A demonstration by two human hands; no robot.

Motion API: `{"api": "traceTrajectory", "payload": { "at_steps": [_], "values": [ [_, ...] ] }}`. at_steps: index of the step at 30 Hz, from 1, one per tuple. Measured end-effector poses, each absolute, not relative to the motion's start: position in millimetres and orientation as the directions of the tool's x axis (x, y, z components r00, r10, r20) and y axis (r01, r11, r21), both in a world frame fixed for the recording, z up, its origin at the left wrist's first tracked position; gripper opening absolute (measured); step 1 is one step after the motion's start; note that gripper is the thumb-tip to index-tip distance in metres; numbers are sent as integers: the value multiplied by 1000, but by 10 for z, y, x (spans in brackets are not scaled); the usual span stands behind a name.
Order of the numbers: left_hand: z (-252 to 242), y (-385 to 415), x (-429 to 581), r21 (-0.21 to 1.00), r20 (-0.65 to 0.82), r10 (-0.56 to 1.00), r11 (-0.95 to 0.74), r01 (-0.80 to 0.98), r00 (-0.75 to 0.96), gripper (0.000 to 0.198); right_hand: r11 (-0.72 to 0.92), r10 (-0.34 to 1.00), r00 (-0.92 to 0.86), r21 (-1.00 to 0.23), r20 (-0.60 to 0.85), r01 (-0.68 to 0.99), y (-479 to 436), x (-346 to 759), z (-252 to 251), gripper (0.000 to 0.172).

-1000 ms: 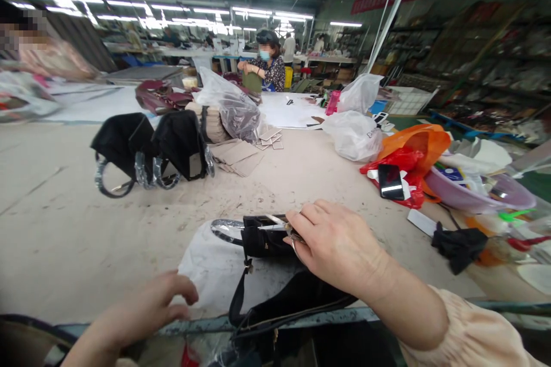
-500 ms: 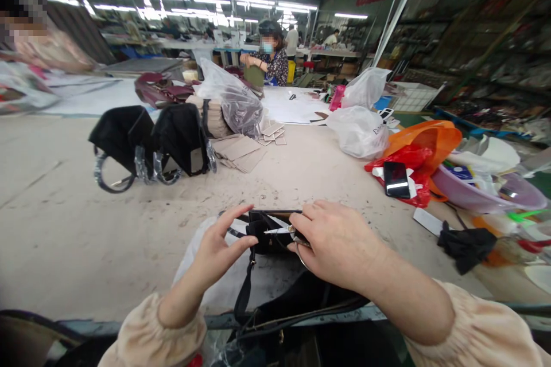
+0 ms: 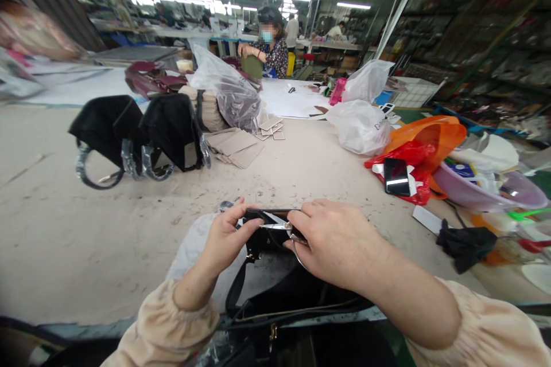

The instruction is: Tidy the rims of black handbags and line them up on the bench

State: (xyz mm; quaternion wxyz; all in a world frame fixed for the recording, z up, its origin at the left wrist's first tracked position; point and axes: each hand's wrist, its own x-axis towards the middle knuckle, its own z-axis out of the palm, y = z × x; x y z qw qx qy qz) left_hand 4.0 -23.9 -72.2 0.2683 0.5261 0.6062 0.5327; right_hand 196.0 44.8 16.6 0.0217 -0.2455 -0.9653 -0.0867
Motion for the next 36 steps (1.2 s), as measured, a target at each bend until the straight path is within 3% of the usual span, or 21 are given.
{"api": "traceTrajectory", "payload": {
  "at_steps": [21, 31, 36],
  "values": [
    [-817, -267, 150, 931, 271, 880, -137, 338, -391, 9, 855, 461, -882, 220, 98, 471, 402, 1925, 167, 13],
    [-836, -284, 168, 934, 272, 868, -135, 331, -415, 8, 899, 342, -935, 258, 92, 354, 468, 1967, 112, 5],
    [-851, -274, 191, 932, 276, 861, -132, 337, -427, 8, 896, 352, -930, 250, 103, 367, 481, 1962, 50, 7]
  ]
}}
